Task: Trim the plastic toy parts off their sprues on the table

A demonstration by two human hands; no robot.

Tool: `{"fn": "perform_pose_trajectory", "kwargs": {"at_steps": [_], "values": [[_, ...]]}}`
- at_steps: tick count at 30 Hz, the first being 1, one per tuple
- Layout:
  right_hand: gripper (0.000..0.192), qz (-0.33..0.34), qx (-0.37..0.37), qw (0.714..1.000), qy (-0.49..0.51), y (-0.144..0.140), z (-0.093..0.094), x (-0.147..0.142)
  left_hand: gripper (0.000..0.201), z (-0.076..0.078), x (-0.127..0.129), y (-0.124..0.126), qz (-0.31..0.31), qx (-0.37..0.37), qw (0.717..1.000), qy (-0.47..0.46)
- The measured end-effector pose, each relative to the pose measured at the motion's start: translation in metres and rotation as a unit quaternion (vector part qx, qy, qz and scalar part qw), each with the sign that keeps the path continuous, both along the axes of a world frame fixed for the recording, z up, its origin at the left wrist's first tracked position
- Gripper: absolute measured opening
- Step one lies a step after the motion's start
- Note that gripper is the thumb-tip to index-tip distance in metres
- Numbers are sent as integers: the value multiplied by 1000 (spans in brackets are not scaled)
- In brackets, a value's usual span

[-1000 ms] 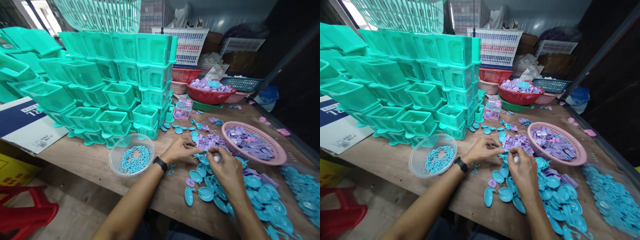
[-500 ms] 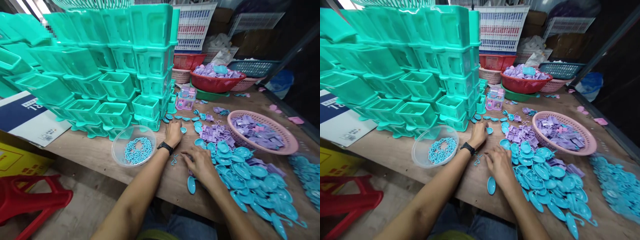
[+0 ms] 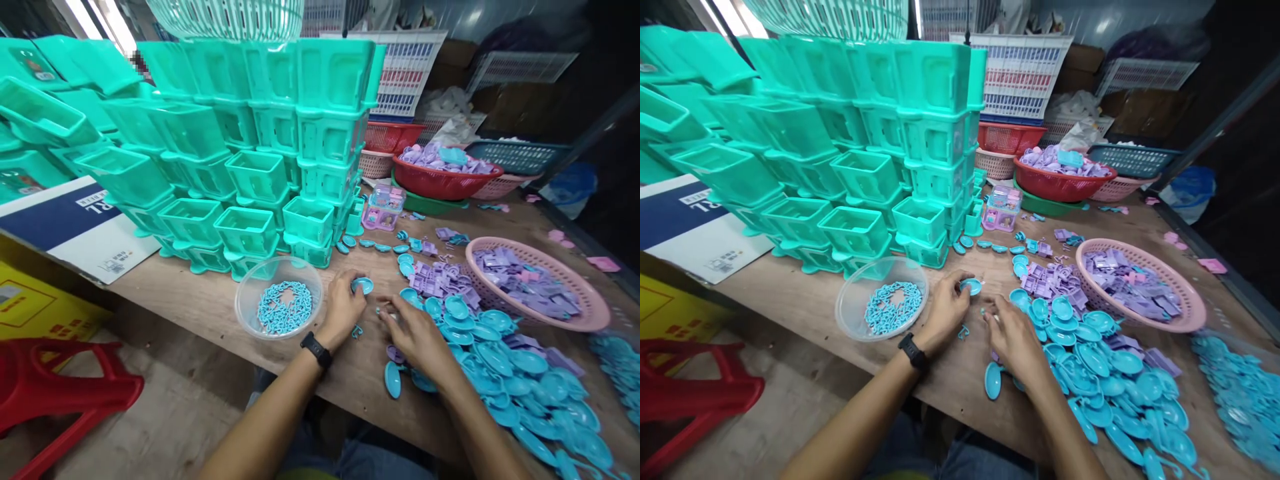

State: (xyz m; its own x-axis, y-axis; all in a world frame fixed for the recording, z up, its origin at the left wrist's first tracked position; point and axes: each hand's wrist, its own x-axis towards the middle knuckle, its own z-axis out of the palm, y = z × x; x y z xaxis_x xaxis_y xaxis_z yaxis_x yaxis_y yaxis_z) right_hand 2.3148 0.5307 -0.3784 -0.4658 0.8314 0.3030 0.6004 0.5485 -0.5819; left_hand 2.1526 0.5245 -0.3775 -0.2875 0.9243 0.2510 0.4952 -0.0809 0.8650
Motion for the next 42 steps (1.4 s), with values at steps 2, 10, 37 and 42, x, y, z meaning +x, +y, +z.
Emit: {"fn": "perform_pose_trajectory", "kwargs": {"at_steps": [2,10,37,42], "values": [[30,-28,-24,997,73,-3,4,10,35,0,1,-5,-9,-5,997,-71],[46,-143,-201,922,299,-23,8,14,13,3,8,-14,-24,-42,976,-214],[14,-87,127,980,123,-16,6,9,20,25,10,-27,-159,-65,977,-129],[11,-25,215,974,74,-12,12,11,21,29,5,-29,-177,-84,977,-81]]}}
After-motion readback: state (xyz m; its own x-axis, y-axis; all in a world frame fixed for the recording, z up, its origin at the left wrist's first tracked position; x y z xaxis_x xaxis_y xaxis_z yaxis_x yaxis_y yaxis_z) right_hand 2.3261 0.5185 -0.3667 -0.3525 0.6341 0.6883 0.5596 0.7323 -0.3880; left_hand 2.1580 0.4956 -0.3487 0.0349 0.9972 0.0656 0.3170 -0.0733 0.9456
